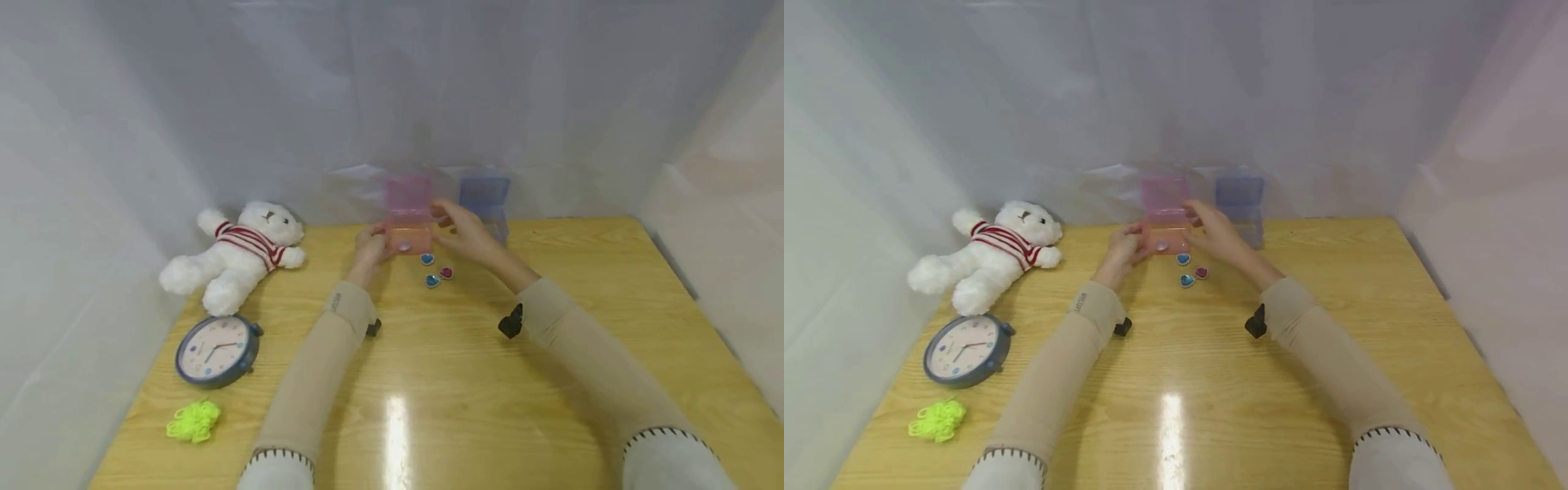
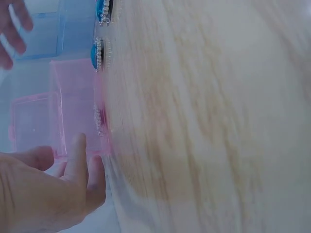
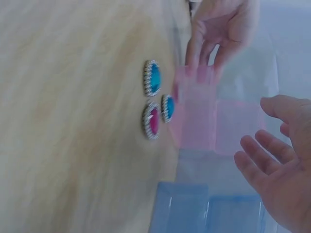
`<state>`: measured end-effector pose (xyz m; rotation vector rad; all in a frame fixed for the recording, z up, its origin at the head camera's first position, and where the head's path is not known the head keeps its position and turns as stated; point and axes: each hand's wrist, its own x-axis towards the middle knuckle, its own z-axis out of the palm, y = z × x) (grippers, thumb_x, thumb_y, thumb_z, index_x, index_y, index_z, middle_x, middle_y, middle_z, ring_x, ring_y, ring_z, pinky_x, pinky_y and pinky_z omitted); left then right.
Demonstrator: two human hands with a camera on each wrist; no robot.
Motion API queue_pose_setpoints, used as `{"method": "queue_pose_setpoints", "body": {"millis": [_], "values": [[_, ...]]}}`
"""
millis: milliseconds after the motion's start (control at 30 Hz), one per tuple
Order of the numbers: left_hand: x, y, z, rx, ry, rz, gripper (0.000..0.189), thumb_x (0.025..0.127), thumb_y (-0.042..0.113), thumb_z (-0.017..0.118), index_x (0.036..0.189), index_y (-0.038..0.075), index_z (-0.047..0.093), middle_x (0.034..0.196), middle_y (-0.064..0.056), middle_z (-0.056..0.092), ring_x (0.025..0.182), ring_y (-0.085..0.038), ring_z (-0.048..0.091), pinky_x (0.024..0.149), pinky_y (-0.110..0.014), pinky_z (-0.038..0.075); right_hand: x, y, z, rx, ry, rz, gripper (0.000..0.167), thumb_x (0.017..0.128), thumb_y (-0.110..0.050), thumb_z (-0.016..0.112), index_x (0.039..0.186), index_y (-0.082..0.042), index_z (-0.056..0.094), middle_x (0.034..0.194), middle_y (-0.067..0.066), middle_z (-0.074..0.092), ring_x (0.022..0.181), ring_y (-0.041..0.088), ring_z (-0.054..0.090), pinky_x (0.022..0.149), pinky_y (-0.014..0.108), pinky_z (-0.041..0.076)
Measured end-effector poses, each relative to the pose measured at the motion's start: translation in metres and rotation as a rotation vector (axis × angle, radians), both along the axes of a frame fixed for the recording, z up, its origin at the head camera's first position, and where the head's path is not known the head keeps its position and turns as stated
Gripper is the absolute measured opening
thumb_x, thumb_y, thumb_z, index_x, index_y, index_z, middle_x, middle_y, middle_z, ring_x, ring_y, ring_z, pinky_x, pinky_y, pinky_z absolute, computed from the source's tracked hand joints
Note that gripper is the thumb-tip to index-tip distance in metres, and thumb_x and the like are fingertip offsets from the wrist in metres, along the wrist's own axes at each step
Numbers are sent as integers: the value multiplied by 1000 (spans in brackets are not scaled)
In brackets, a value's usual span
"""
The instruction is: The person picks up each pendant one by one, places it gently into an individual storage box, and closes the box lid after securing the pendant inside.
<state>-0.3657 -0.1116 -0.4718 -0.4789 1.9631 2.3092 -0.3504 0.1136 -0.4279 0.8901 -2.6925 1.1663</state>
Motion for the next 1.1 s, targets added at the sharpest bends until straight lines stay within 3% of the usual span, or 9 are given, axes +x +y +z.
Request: {"method": "queue_pose_setpoints", "body": {"millis": [67,167,333,433,600,733,933,1100], "values": [[6,2,10,-16,-30,-1,49,103,-4,46,151,4,54,142,-17,60,94,-17,61,73,-20,58,5,8,-2,14,-7,14,66,96,-3,73,155,-2,43,144,26,60,124,44,66,105,58,58],[9,3,15,-5,-41,-3,50,105,-4,44,155,3,50,147,-20,56,100,-19,59,82,-23,58,11,17,-6,43,-26,46,65,95,-3,74,153,0,45,140,27,63,122,44,67,103,57,59],[10,5,15,13,-43,4,49,107,-1,44,156,3,49,152,-21,52,108,-23,55,111,-41,54,15,25,-19,101,-36,91,59,95,-1,73,149,6,49,135,30,65,119,46,69,103,56,60],[10,6,15,23,-46,2,49,108,0,43,157,3,47,155,-21,50,114,-25,54,118,-45,50,18,28,-27,116,-56,103,53,97,-1,72,145,8,52,135,32,65,117,47,68,103,57,60],[13,8,16,26,-49,-7,49,109,2,43,158,3,45,157,-22,47,118,-26,54,112,-41,52,24,33,-35,140,-145,116,52,98,-5,72,146,6,54,143,30,62,124,46,67,109,56,56],[13,9,16,28,-51,-4,49,109,3,43,158,3,45,156,-22,46,115,-25,54,106,-37,54,24,34,-41,196,-163,111,53,95,-8,75,144,3,58,142,23,64,129,41,64,113,55,54],[14,9,16,31,-43,-8,49,109,3,44,158,3,44,157,-21,48,108,-22,54,102,-36,54,20,36,-48,272,-108,124,49,91,-16,82,135,0,67,121,16,67,111,31,62,99,49,56],[14,9,15,20,-27,-5,48,109,2,44,157,2,46,155,-22,48,101,-19,52,90,-29,55,17,36,-52,301,-106,124,45,92,-20,83,132,-3,70,118,15,66,106,27,60,94,46,55]]}}
